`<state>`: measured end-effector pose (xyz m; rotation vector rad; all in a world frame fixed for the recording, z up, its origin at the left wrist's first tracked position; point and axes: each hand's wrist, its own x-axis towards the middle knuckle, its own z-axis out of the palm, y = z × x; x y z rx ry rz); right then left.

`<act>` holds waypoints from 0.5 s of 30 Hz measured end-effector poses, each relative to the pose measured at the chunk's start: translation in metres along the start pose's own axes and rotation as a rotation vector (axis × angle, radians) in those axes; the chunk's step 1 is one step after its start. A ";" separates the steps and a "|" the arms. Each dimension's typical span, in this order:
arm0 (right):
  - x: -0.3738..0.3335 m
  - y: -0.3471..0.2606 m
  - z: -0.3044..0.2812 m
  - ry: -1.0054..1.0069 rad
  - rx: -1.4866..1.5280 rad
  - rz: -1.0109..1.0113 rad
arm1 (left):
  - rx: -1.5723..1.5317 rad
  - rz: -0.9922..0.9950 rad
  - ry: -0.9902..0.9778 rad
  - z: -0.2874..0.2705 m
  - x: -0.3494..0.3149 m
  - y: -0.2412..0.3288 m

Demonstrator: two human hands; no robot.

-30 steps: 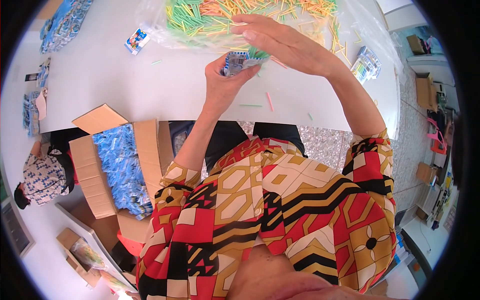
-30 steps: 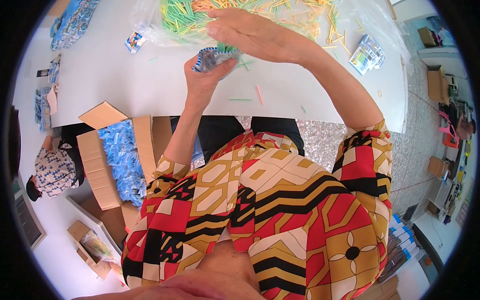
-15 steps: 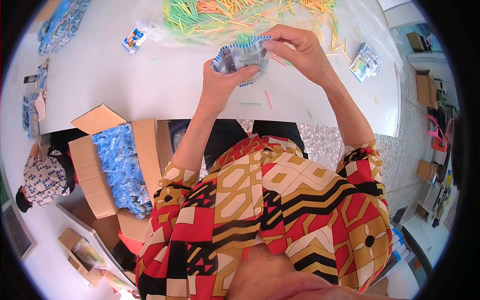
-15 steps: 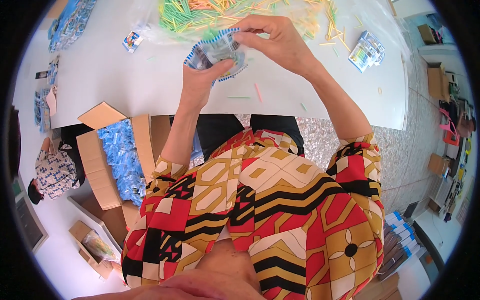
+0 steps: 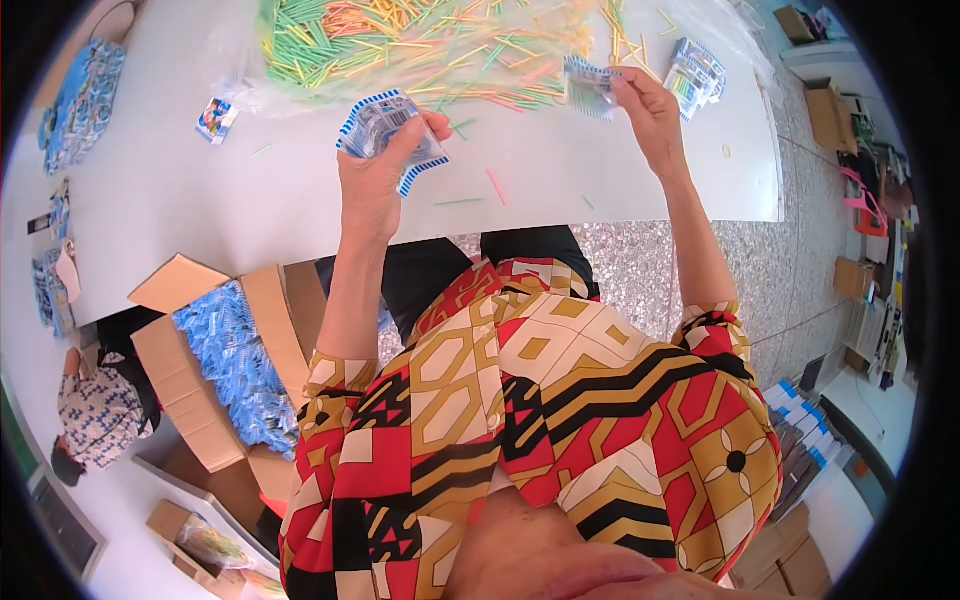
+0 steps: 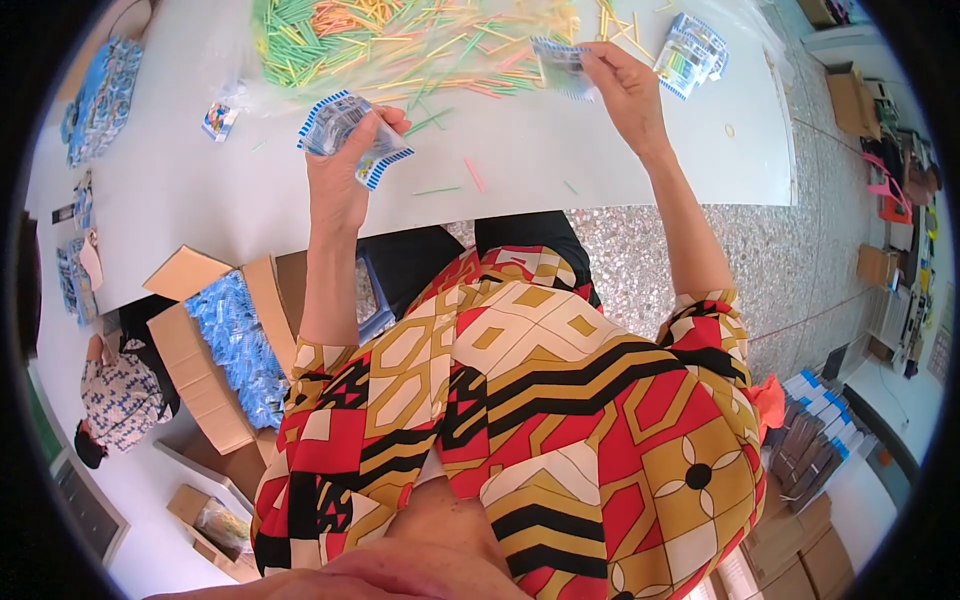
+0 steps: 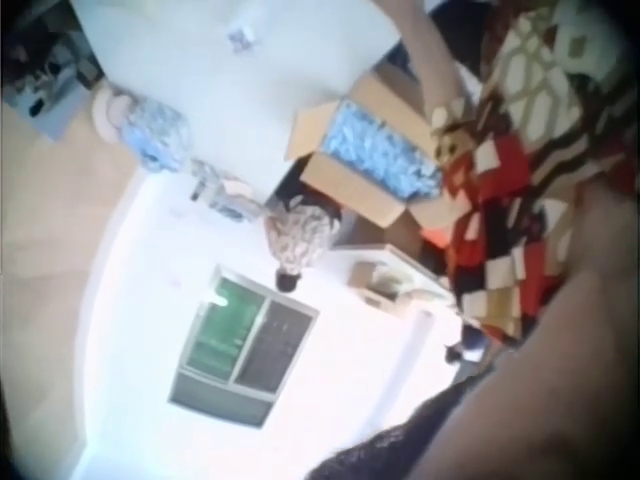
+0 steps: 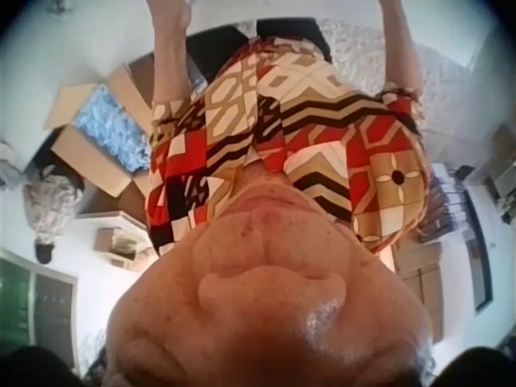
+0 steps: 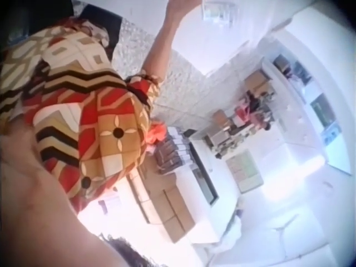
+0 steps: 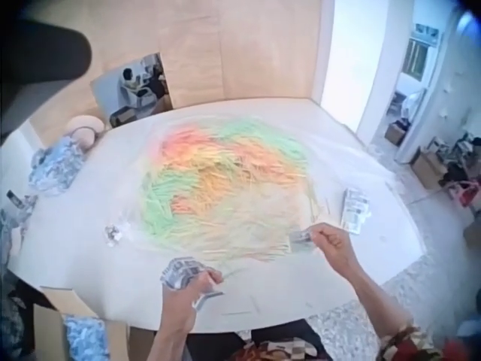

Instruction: Packaging colorful straws into small plastic bags and placing them into a cardboard box.

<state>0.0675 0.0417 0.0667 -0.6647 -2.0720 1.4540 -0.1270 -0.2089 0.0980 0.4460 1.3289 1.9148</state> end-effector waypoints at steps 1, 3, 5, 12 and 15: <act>-0.004 0.011 -0.011 0.031 -0.072 -0.003 | -0.025 -0.018 -0.018 0.001 0.000 0.000; -0.005 0.006 -0.021 0.185 0.078 0.041 | -0.043 -0.030 -0.013 0.001 -0.006 0.000; -0.008 0.008 -0.038 0.352 0.221 0.088 | -0.058 -0.057 -0.007 0.003 -0.005 0.001; 0.013 0.086 -0.133 0.515 0.142 0.069 | -0.040 -0.050 0.059 0.006 -0.008 0.000; 0.016 0.117 -0.169 0.547 -0.075 0.081 | -0.041 -0.043 0.046 0.009 -0.007 0.000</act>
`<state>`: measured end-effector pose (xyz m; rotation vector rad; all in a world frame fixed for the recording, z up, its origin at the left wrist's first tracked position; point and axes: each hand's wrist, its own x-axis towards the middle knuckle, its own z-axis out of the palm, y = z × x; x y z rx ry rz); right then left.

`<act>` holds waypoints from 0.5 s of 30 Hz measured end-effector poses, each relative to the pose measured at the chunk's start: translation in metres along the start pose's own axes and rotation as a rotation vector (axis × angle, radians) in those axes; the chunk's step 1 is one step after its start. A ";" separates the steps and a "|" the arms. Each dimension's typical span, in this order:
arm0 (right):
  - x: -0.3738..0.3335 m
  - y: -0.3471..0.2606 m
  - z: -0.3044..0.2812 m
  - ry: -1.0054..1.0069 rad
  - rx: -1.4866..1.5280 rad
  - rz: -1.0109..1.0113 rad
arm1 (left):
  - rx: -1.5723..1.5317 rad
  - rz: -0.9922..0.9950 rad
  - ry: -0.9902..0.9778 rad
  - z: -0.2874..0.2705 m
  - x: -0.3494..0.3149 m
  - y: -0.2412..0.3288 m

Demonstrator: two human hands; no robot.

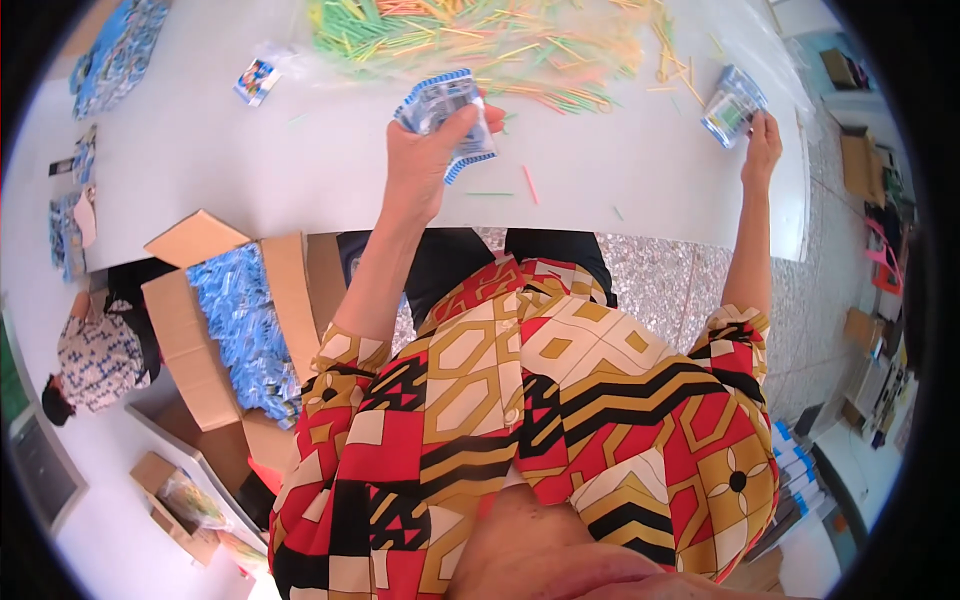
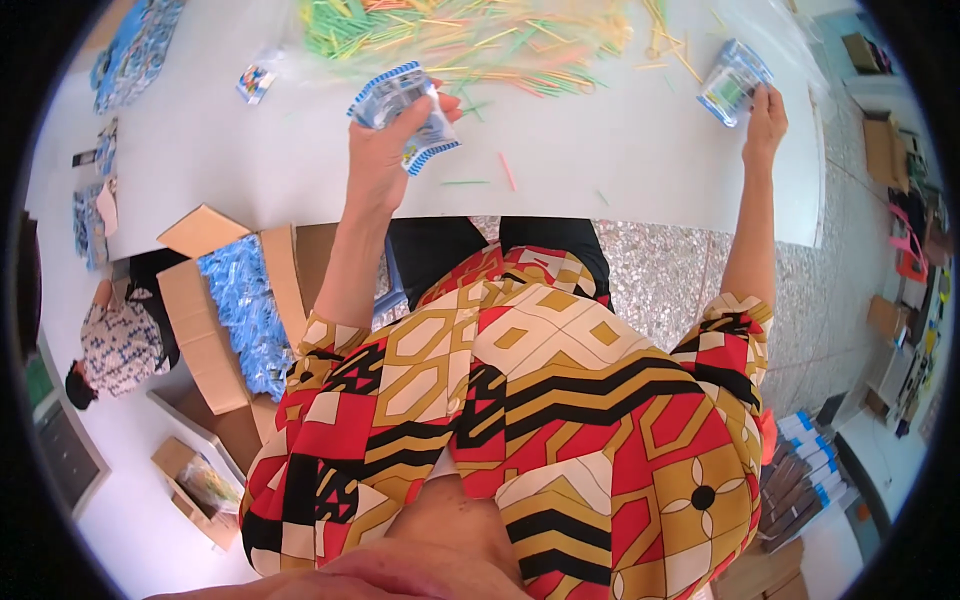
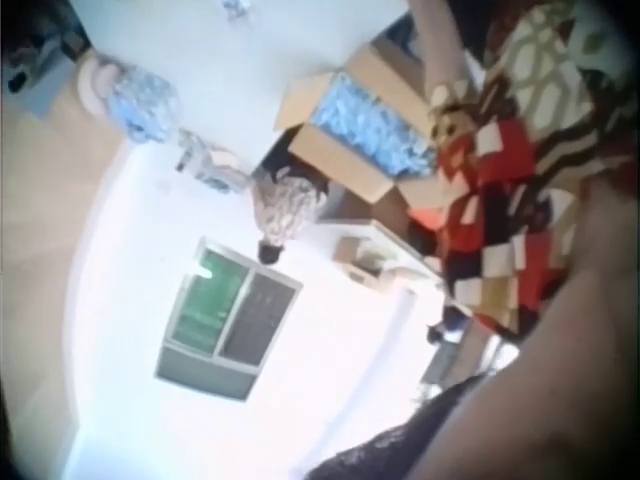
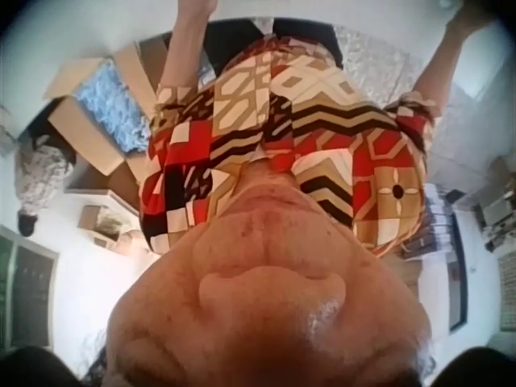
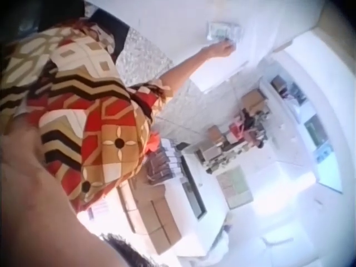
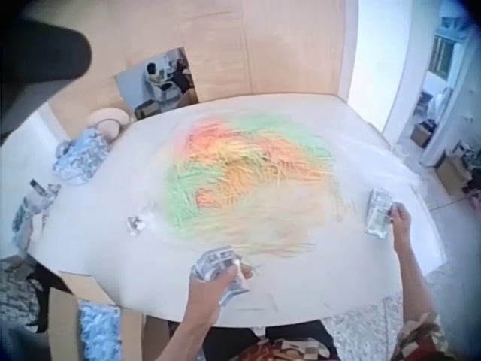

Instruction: Packaging colorful straws into small plastic bags and placing them into a cardboard box.

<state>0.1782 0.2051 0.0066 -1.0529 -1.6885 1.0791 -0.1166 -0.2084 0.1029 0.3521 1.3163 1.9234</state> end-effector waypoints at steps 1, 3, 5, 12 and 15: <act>0.004 0.006 -0.002 0.002 -0.107 0.004 | 0.002 0.007 0.012 0.000 0.000 0.000; -0.003 -0.008 0.015 0.106 -0.437 -0.187 | 0.016 -0.003 0.009 -0.002 -0.001 0.002; -0.010 -0.031 0.032 0.236 -0.776 -0.382 | 0.028 0.000 0.026 -0.002 -0.002 0.002; -0.100 -0.154 0.156 -0.550 -0.141 -0.371 | 0.102 0.064 0.024 -0.001 -0.003 -0.006; -0.147 -0.204 0.198 -0.893 -0.044 -0.417 | 0.123 0.054 0.029 0.002 -0.004 -0.010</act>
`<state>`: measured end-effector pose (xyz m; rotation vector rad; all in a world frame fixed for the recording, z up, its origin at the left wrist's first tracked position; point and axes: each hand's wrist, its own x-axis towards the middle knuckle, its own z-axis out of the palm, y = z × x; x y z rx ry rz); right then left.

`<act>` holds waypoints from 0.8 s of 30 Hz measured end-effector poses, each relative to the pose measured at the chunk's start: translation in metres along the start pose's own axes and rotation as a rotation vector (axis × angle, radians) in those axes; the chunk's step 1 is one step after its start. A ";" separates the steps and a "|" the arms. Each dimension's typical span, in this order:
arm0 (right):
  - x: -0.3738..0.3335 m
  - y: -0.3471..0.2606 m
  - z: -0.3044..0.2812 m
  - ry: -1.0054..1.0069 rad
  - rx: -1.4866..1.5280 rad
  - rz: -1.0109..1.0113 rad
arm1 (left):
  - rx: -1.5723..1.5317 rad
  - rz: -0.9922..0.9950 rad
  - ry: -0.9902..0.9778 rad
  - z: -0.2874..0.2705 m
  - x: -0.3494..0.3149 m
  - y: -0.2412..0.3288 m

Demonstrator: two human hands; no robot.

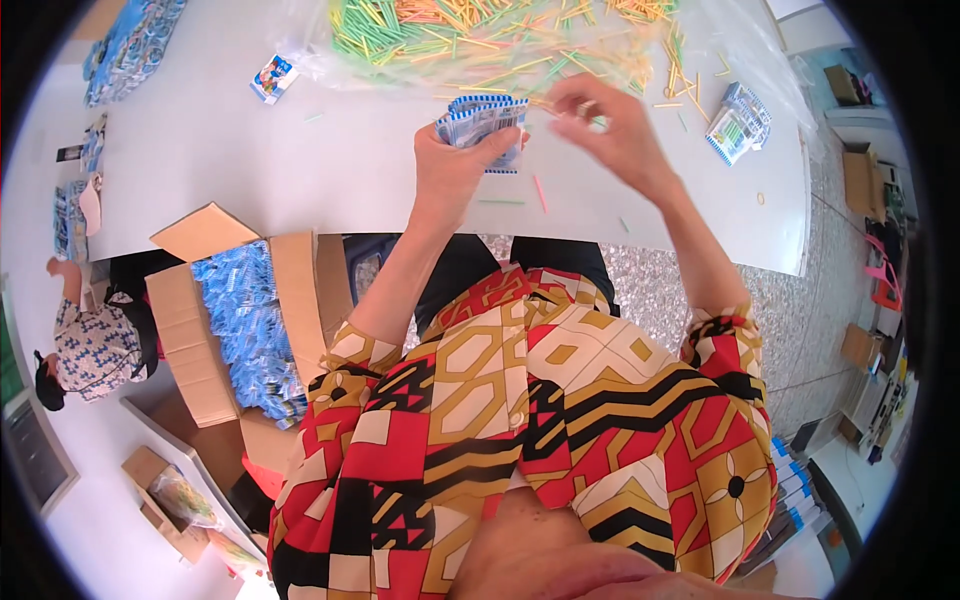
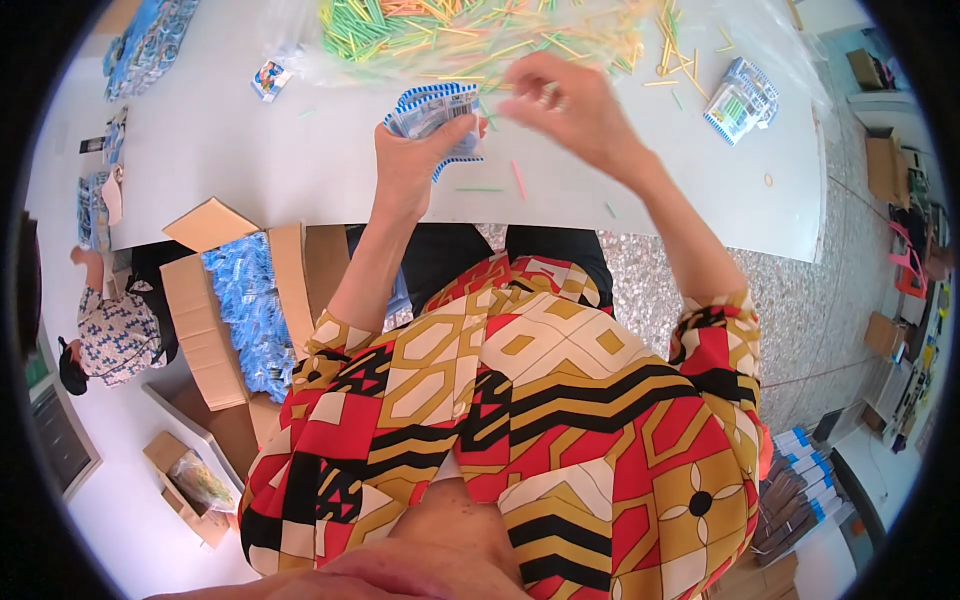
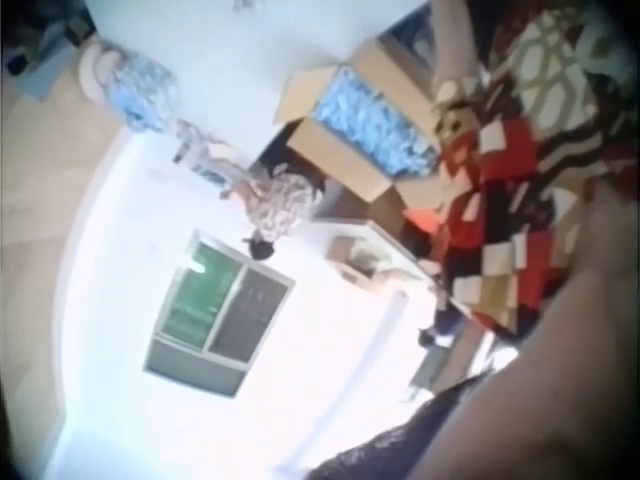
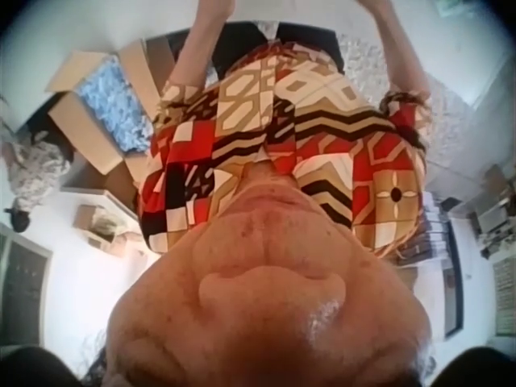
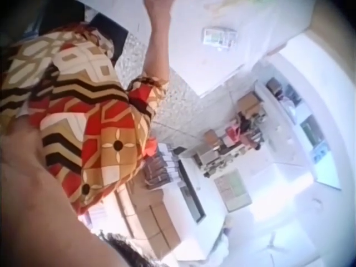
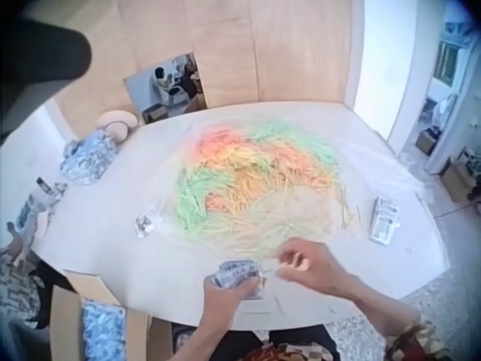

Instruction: Packaging colorful straws into small plastic bags and placing them into a cardboard box.

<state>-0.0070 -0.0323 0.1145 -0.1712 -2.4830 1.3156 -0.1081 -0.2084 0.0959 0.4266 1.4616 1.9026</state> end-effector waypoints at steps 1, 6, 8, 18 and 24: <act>0.007 -0.012 0.008 -0.001 -0.002 -0.004 | -0.001 0.004 0.001 0.000 -0.001 -0.001; 0.025 -0.028 0.023 -0.150 0.129 0.060 | 0.018 0.035 -0.014 -0.004 -0.007 0.004; 0.029 -0.029 0.021 -0.166 0.046 0.029 | -0.053 -0.018 -0.010 -0.008 -0.008 0.008; 0.034 -0.029 0.017 -0.286 -0.016 -0.064 | -0.250 -0.240 -0.145 -0.026 -0.010 0.019; 0.035 -0.036 0.015 -0.291 0.049 -0.064 | -0.232 -0.187 -0.097 -0.025 -0.014 0.015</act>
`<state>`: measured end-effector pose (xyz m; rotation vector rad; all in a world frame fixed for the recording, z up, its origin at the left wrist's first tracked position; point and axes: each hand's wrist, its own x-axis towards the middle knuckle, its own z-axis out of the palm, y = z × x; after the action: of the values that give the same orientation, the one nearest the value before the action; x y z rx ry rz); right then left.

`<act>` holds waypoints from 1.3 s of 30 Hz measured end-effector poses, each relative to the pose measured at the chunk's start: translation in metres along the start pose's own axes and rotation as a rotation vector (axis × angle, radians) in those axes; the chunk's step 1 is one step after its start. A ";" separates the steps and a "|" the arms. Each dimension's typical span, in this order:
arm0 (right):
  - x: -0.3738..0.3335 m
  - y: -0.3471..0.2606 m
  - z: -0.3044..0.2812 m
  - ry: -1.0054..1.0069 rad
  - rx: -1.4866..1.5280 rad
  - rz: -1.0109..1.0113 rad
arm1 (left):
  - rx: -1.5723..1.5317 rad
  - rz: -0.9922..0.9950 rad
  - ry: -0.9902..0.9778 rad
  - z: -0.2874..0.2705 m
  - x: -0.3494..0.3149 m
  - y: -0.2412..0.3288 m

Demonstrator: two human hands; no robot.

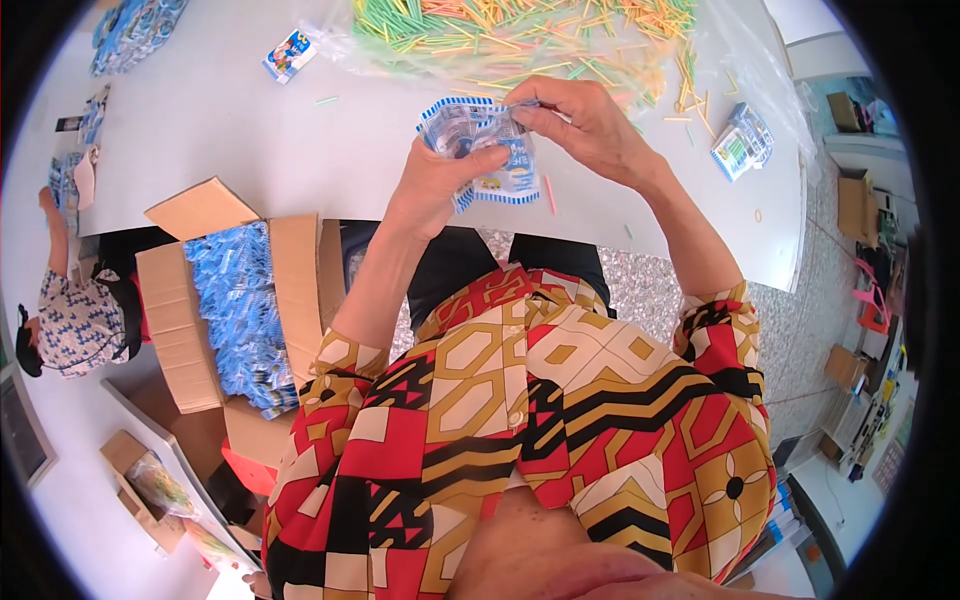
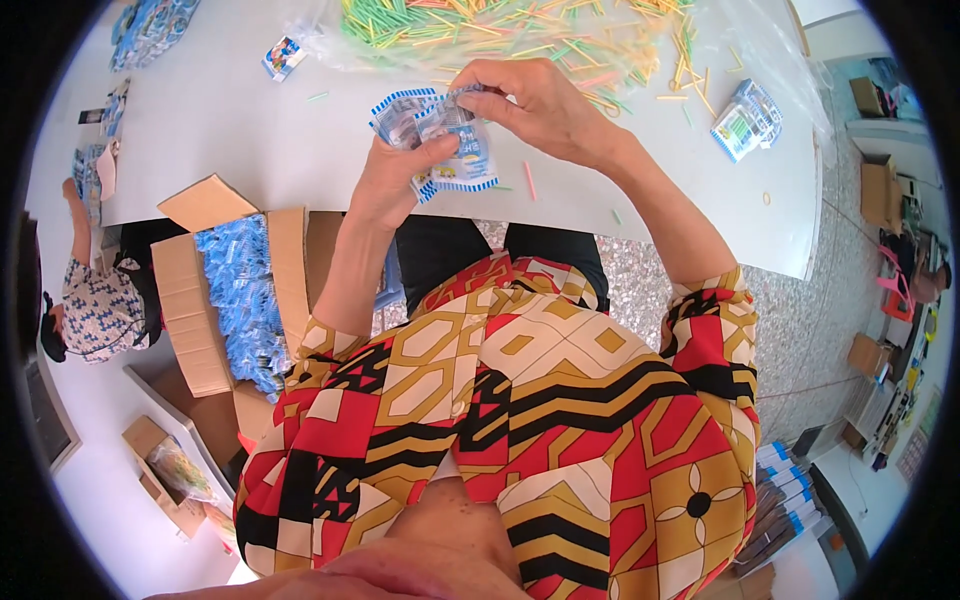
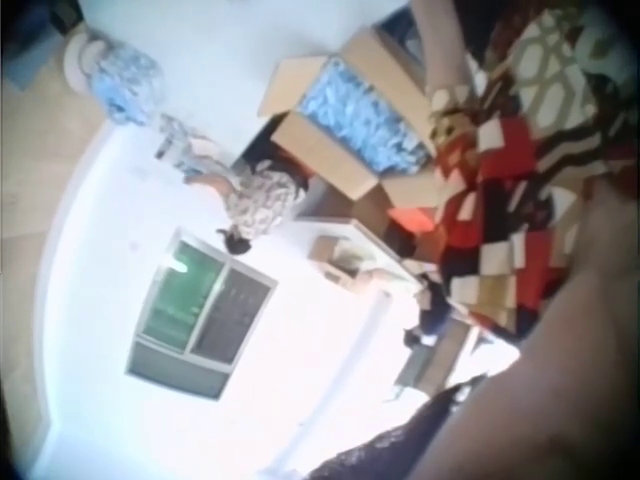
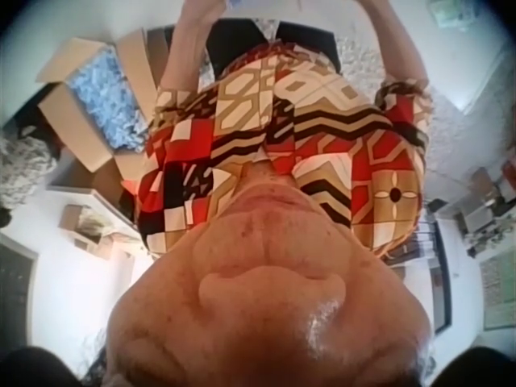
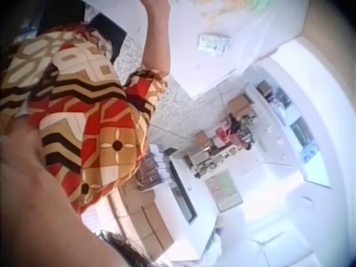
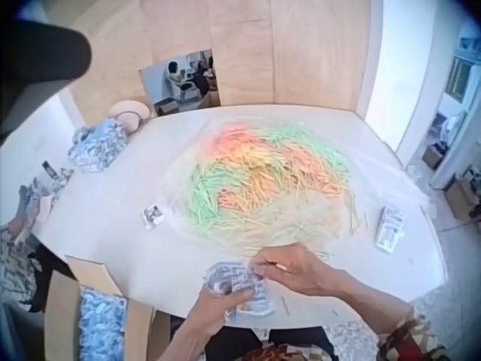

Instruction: Packaging colorful straws into small plastic bags and placing them into a cardboard box.

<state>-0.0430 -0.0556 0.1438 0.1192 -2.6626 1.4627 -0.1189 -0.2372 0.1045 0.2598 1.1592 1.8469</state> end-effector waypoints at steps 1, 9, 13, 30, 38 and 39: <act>0.000 0.001 -0.001 0.002 0.000 0.002 | 0.001 -0.002 -0.002 0.001 -0.001 -0.001; 0.001 0.005 -0.001 -0.054 0.194 0.072 | 0.076 0.169 0.107 0.005 -0.004 -0.005; 0.000 0.004 -0.003 -0.070 0.245 0.060 | 0.077 0.159 0.112 0.006 -0.005 -0.004; 0.004 -0.026 0.012 0.214 -0.463 -0.563 | 0.094 0.202 0.189 0.004 -0.012 -0.002; 0.013 -0.043 0.005 -0.012 -0.207 -0.263 | 0.240 0.210 0.147 -0.002 -0.025 0.002; 0.015 -0.045 0.006 -0.042 -0.210 -0.256 | 0.262 0.237 0.144 -0.004 -0.026 0.002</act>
<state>-0.0530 -0.0850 0.1806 0.4584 -2.6915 1.1115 -0.1080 -0.2604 0.1105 0.4335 1.5288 1.9401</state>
